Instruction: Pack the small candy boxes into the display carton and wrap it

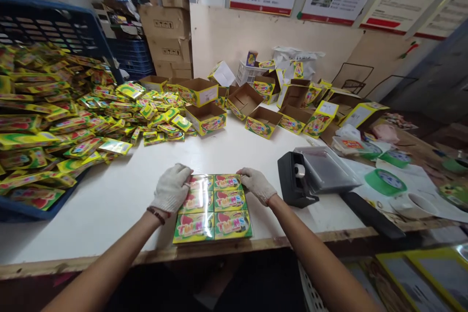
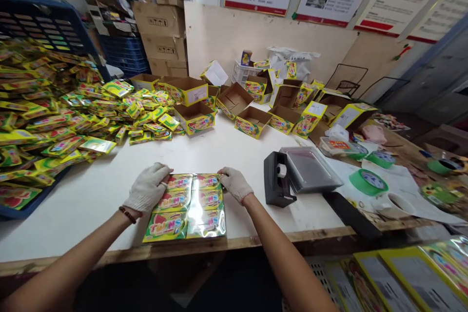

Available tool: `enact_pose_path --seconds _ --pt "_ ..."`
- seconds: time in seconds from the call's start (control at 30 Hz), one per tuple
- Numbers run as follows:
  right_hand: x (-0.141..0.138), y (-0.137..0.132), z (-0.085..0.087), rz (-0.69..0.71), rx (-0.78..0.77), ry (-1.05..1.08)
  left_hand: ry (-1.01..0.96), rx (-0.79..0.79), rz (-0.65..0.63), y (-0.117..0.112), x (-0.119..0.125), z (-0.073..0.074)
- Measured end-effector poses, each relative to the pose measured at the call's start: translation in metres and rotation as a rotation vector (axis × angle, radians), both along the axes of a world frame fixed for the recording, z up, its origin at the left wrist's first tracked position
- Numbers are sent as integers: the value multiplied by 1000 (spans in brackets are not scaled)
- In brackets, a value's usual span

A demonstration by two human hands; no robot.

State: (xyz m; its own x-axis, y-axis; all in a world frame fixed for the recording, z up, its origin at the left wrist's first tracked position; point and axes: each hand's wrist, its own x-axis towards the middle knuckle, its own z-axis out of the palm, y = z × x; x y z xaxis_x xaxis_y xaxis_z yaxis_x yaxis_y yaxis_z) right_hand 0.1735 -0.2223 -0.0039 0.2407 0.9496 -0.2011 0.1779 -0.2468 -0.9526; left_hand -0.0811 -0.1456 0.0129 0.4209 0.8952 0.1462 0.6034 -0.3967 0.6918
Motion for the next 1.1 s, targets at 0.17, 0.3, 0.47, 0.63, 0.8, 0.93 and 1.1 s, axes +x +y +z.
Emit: enact_pose_path --seconds 0.17,0.3,0.47,0.63,0.8,0.93,1.1 --pt "1 5 5 0 -40 -43 463 314 -520 -18 54 28" --pt "-4 -12 11 11 -60 -52 505 367 -494 -36 85 26" --pt "-13 -69 13 121 -11 -172 582 473 -572 -38 84 14" --pt "-26 -117 13 118 -106 -35 581 444 -591 -42 87 14" --pt "-42 -125 10 -21 -158 123 559 451 -583 -48 92 13" --pt "-32 -130 8 15 -157 231 552 459 -590 -46 91 13" --pt "55 -143 23 -381 11 -218 583 497 -592 -42 93 13"
